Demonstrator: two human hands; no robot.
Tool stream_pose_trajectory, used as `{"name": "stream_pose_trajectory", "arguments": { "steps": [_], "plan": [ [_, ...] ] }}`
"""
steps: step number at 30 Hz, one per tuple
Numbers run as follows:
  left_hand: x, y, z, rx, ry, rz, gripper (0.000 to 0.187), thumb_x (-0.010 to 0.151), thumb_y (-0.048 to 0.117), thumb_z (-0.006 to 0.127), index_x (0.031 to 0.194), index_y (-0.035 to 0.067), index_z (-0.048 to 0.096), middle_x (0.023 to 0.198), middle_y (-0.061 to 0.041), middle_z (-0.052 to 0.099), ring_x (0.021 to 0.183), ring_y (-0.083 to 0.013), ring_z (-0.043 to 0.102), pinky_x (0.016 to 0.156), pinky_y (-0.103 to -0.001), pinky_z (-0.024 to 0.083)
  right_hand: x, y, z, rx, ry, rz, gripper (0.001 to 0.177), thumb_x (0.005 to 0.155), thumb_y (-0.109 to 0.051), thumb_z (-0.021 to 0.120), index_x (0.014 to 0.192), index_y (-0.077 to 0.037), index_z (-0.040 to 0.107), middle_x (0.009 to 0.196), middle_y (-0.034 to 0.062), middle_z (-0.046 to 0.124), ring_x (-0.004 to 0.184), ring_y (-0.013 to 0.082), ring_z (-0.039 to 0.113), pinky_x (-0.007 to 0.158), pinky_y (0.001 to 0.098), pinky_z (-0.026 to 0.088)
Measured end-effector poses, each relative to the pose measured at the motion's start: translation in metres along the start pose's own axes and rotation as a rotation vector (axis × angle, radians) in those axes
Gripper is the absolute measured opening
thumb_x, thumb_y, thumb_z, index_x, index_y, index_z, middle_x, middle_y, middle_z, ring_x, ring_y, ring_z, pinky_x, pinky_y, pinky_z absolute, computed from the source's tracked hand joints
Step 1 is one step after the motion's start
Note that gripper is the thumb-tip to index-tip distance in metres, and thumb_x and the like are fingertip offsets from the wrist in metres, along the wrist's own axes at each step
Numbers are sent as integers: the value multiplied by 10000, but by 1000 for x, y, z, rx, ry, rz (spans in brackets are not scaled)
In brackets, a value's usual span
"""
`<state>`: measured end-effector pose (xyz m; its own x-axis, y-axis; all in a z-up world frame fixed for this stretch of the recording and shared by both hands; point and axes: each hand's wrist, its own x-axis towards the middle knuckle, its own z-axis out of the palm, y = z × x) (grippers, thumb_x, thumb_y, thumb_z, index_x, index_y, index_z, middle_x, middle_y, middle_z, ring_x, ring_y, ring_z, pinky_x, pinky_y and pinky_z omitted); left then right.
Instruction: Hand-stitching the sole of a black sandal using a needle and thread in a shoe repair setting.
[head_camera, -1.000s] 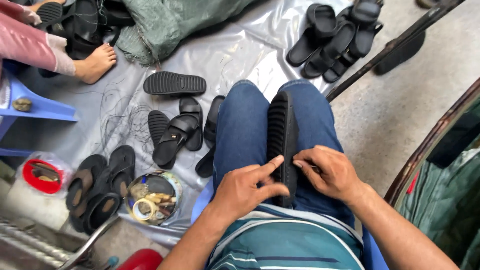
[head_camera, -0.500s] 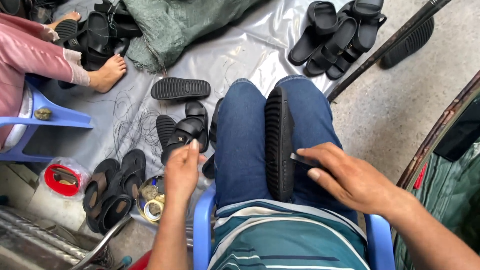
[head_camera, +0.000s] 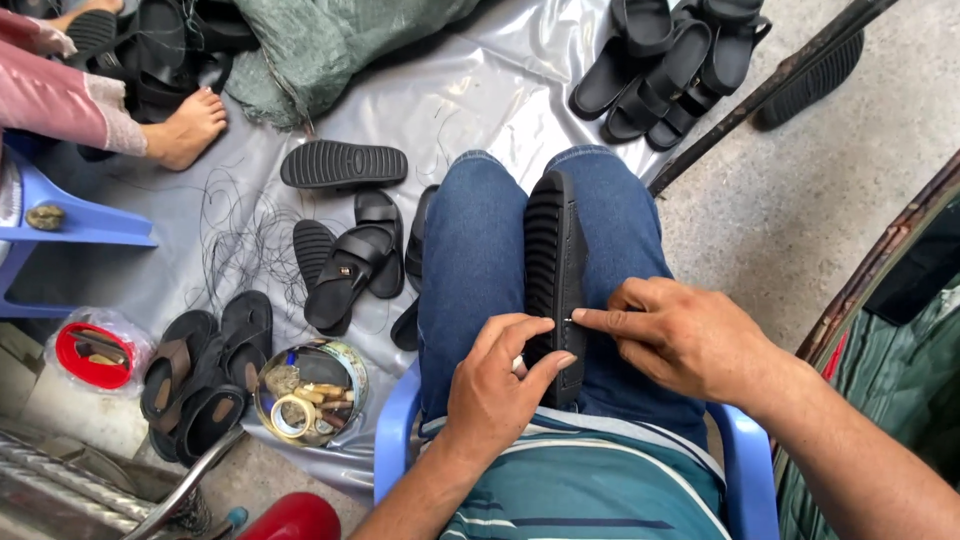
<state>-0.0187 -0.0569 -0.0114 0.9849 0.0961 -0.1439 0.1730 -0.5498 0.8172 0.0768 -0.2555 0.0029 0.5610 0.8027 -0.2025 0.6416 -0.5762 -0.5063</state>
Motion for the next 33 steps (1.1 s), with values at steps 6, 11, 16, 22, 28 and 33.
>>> {"name": "stream_pose_trajectory", "arguments": {
  "steps": [6, 11, 16, 22, 28, 33],
  "plan": [
    [-2, -2, 4, -55, 99, 62, 321, 733, 272, 725, 1024, 222, 599, 1003, 23, 612, 550, -101, 548, 525, -232, 518, -1, -1, 3, -31, 72, 11, 418, 803, -225, 497, 1207, -323, 538, 941, -38, 548, 761, 182, 570, 421, 353, 508],
    [-3, -4, 7, -87, 118, 88, 310, 750, 255, 711, 1033, 207, 596, 1003, 11, 617, 690, -102, 605, 574, -225, 512, -3, 1, 4, -55, 59, -10, 445, 797, -235, 501, 1230, -340, 514, 952, -38, 547, 766, 190, 567, 475, 354, 515],
    [-3, -3, 8, -111, 136, 98, 304, 752, 230, 713, 1033, 201, 598, 1007, -4, 616, 793, -108, 626, 604, -217, 512, -2, 2, 5, -78, 43, -1, 463, 784, -234, 507, 1232, -355, 509, 955, -43, 538, 774, 189, 558, 479, 353, 518],
    [-3, -6, 11, -107, 172, 132, 298, 755, 198, 712, 1031, 174, 605, 1007, -18, 618, 885, -135, 633, 692, -234, 525, -1, -3, 4, -134, 15, 25, 484, 777, -241, 516, 1242, -370, 486, 944, -39, 519, 751, 200, 543, 445, 370, 519],
    [-5, -6, 17, -48, 222, 215, 261, 768, 161, 705, 1016, 101, 649, 1024, -43, 621, 887, -146, 647, 668, -237, 561, 0, -25, -1, -298, 17, 114, 405, 805, -305, 500, 1207, -341, 530, 868, -41, 506, 686, 203, 540, 406, 372, 513],
    [-5, -10, 19, 5, 258, 328, 238, 798, 127, 691, 1025, 80, 637, 1023, -92, 612, 863, -179, 657, 703, -264, 570, 2, -27, 5, -379, 64, 114, 367, 801, -328, 512, 1165, -301, 558, 815, -50, 506, 671, 190, 540, 386, 352, 501]
  ]
}}
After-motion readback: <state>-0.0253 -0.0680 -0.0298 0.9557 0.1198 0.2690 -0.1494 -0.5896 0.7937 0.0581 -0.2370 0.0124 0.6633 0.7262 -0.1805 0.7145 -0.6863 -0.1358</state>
